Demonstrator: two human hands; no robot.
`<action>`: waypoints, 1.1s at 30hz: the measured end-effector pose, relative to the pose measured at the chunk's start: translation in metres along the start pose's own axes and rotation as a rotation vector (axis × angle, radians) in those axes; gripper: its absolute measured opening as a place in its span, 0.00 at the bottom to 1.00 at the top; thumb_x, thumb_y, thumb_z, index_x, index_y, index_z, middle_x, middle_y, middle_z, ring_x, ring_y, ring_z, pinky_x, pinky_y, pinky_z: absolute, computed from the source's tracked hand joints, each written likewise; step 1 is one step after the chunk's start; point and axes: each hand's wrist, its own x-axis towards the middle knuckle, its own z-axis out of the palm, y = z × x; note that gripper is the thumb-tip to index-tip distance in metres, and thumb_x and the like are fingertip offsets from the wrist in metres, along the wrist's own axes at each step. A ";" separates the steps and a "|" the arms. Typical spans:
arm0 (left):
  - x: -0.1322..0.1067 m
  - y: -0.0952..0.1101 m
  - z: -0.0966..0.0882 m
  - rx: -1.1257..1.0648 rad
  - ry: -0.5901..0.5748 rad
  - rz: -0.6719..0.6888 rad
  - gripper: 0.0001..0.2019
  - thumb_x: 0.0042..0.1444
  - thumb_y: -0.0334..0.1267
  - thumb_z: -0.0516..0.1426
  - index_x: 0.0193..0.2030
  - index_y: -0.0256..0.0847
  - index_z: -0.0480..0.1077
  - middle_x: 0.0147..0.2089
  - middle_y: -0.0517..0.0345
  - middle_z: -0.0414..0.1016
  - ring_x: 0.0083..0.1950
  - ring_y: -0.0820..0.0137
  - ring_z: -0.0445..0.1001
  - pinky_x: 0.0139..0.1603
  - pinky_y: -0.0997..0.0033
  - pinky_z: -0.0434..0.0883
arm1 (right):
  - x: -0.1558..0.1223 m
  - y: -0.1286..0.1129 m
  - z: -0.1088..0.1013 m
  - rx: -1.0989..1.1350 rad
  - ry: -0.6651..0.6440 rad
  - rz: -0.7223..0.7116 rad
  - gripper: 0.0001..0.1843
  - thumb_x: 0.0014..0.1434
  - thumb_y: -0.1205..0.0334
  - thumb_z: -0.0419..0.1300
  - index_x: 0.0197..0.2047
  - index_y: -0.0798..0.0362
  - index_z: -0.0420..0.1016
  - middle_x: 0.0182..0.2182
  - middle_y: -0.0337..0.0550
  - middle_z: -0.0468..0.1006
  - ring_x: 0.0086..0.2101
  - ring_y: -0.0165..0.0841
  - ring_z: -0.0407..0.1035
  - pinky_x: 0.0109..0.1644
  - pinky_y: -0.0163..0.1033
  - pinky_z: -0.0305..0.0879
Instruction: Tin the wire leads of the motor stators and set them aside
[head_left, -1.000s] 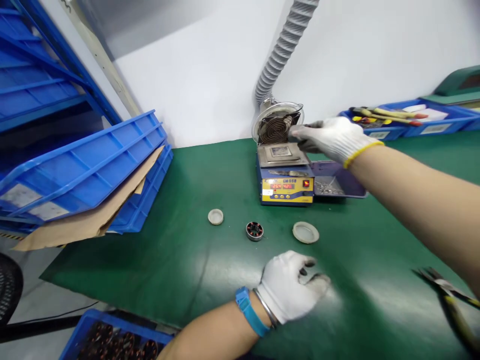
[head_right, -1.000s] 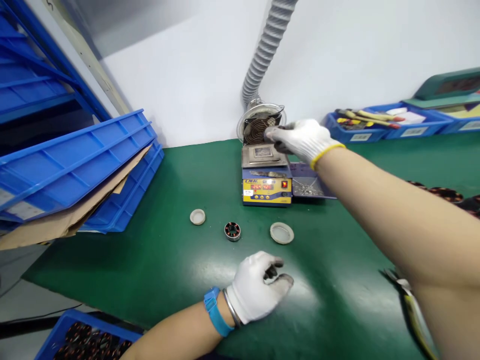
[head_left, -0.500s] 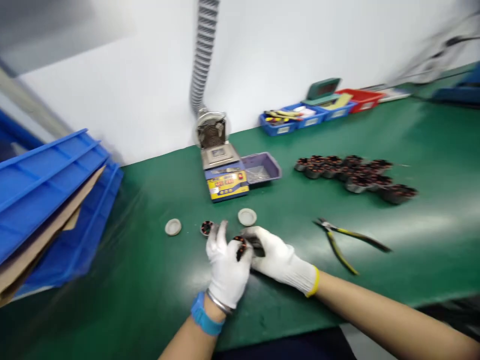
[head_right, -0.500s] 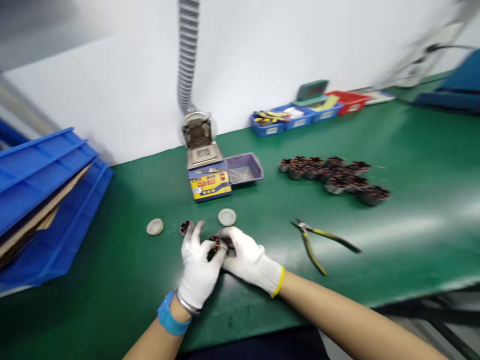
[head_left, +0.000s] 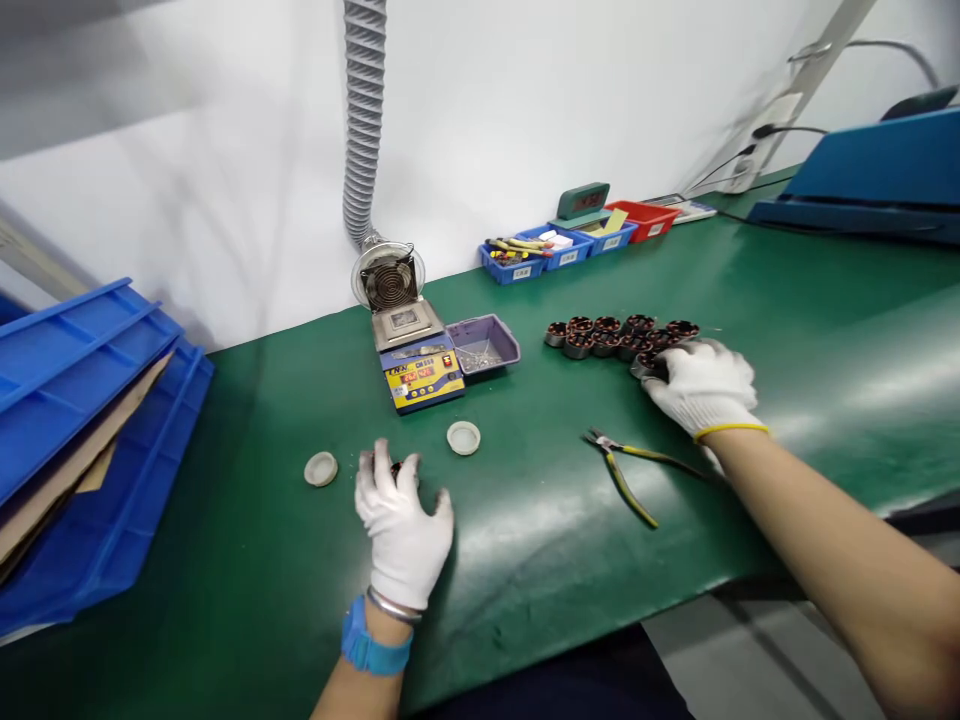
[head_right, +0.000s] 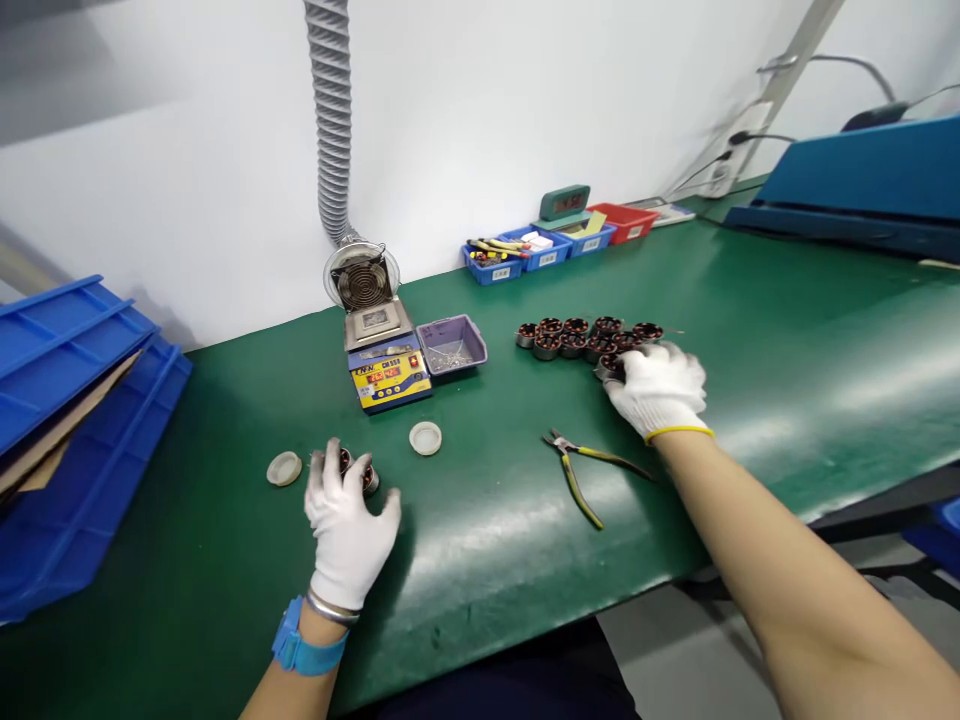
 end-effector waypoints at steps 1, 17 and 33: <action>-0.005 0.003 0.001 -0.094 0.050 0.048 0.19 0.55 0.35 0.63 0.53 0.36 0.75 0.71 0.33 0.64 0.73 0.40 0.60 0.68 0.36 0.64 | 0.003 -0.001 0.000 -0.005 -0.007 -0.009 0.18 0.61 0.48 0.58 0.39 0.56 0.77 0.53 0.69 0.73 0.57 0.54 0.64 0.55 0.58 0.61; -0.030 0.032 0.006 -1.736 -1.078 -0.779 0.35 0.51 0.75 0.57 0.38 0.39 0.72 0.23 0.60 0.70 0.16 0.78 0.62 0.16 0.76 0.57 | -0.166 -0.173 -0.033 0.892 0.134 -0.881 0.06 0.61 0.63 0.62 0.42 0.49 0.71 0.47 0.48 0.80 0.57 0.39 0.73 0.58 0.49 0.77; -0.008 0.029 -0.017 -1.808 -0.570 -0.923 0.32 0.38 0.58 0.76 0.39 0.41 0.67 0.33 0.63 0.73 0.28 0.76 0.71 0.26 0.79 0.64 | -0.162 -0.192 -0.048 0.838 0.370 -0.900 0.08 0.61 0.70 0.60 0.43 0.50 0.72 0.35 0.41 0.81 0.38 0.32 0.77 0.57 0.49 0.77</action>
